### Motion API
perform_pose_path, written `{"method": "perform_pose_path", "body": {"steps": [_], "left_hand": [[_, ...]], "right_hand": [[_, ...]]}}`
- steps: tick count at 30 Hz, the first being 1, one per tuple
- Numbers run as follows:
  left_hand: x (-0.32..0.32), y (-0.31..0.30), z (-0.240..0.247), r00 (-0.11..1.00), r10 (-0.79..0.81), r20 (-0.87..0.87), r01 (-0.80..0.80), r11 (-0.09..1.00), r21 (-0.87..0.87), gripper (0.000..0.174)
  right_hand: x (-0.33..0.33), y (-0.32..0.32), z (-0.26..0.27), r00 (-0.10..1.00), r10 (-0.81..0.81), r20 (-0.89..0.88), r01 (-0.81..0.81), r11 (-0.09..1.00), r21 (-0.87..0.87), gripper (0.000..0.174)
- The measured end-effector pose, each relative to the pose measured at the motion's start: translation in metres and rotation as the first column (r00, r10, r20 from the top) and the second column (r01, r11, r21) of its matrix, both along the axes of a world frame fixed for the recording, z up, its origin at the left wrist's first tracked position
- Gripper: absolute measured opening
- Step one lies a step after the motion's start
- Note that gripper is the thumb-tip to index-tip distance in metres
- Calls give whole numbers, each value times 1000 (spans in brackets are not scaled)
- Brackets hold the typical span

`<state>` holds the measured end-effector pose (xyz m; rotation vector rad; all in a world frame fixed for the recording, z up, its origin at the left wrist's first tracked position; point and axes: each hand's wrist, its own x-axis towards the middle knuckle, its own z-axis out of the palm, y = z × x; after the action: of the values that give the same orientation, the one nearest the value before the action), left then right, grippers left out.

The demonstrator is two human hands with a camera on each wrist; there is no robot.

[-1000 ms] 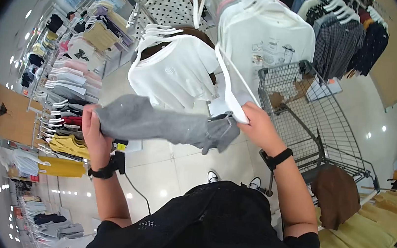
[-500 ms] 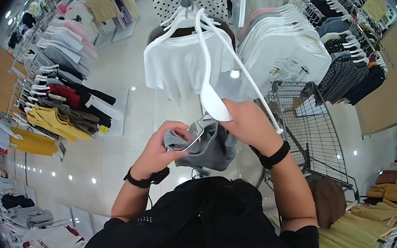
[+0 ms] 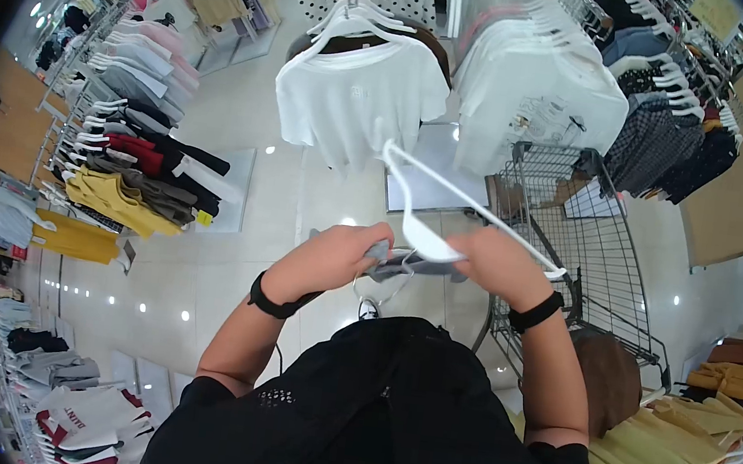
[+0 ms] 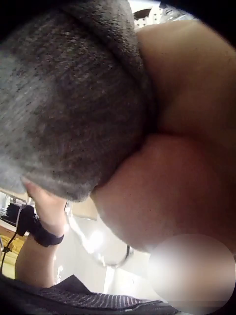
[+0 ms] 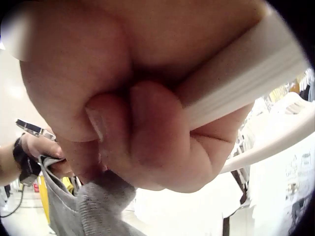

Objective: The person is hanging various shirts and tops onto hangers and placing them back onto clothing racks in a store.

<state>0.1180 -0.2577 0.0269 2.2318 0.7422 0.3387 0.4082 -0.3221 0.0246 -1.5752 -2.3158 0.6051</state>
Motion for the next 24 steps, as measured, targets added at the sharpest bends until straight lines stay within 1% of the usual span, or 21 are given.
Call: {"method": "perform_pose_path", "body": {"steps": [1, 2, 3, 4, 5, 6, 7, 8, 9, 10, 11, 12, 13, 14, 16, 17, 18, 20, 21, 23, 24], "left_hand": [[10, -1, 2, 999, 19, 33, -19, 1000, -7, 14], [24, -3, 7, 1000, 13, 19, -13, 1000, -4, 14], [30, -2, 15, 996, 93, 15, -90, 987, -135, 13], [35, -2, 22, 985, 172, 0, -166, 951, -262, 12], [44, -6, 21, 972, 230, 49, -209, 939, -275, 12], [46, -8, 24, 974, 224, 36, -206, 938, -280, 12], [48, -9, 26, 968, 238, 76, -213, 945, -247, 15], [57, -14, 27, 960, 255, 114, -227, 950, -212, 18], [60, -16, 28, 954, 251, 163, -220, 958, -185, 26], [64, -20, 32, 955, 256, 152, -226, 956, -187, 26], [73, -28, 41, 935, 305, 182, -272, 944, -187, 25], [76, -34, 54, 912, 354, 210, -317, 929, -191, 24], [80, -38, 68, 906, 385, 177, -357, 918, -172, 21], [86, -43, 75, 904, 395, 162, -369, 914, -167, 21], [90, -45, 89, 909, 381, 166, -394, 918, 47, 16], [94, -47, 95, 910, 392, 138, -406, 909, 98, 15], [98, -50, 100, 911, 391, 131, -405, 908, 107, 15], [109, -57, 108, 896, 423, 133, -442, 880, 177, 15], [112, -59, 110, 895, 427, 128, -445, 877, 183, 15], [114, -63, 113, 881, 457, 124, -473, 855, 210, 15], [111, -64, 113, 878, 463, 123, -479, 851, 216, 15]], "right_hand": [[4, -8, -6, 998, 35, -56, -40, 995, -88, 18], [15, -17, -14, 991, 65, -116, -84, 983, -166, 19], [20, -24, -21, 983, 50, -176, -76, 986, -146, 18], [26, -30, -23, 981, 41, -188, -68, 987, -144, 18], [38, -38, -27, 975, -15, -221, -20, 988, -153, 17], [44, -46, -29, 966, -69, -249, 27, 985, -170, 16], [51, -52, -37, 963, -77, -259, 31, 984, -178, 16], [63, -59, -51, 929, -147, -340, 84, 978, -193, 16], [68, -62, -58, 886, -211, -414, 132, 969, -211, 16], [70, -67, -59, 882, -209, -422, 126, 968, -216, 16], [76, -72, -60, 750, -353, -560, 233, 933, -276, 17], [76, -76, -61, 573, -481, -664, 319, 877, -359, 20], [80, -78, -73, 397, -509, -764, 270, 860, -433, 23], [82, -82, -72, 389, -506, -770, 254, 862, -438, 23], [69, -83, -61, 315, -403, -859, 215, 912, -349, 25], [59, -81, -66, 254, -392, -884, 183, 917, -354, 34], [48, -80, -66, 245, -387, -889, 179, 919, -351, 34], [25, -76, -59, 438, -424, -792, 223, 905, -362, 40], [17, -72, -59, 435, -420, -796, 216, 907, -360, 40], [2, -62, -67, 541, -204, -816, 279, 959, -55, 44], [0, -59, -75, 539, -197, -819, 272, 961, -52, 44]]}}
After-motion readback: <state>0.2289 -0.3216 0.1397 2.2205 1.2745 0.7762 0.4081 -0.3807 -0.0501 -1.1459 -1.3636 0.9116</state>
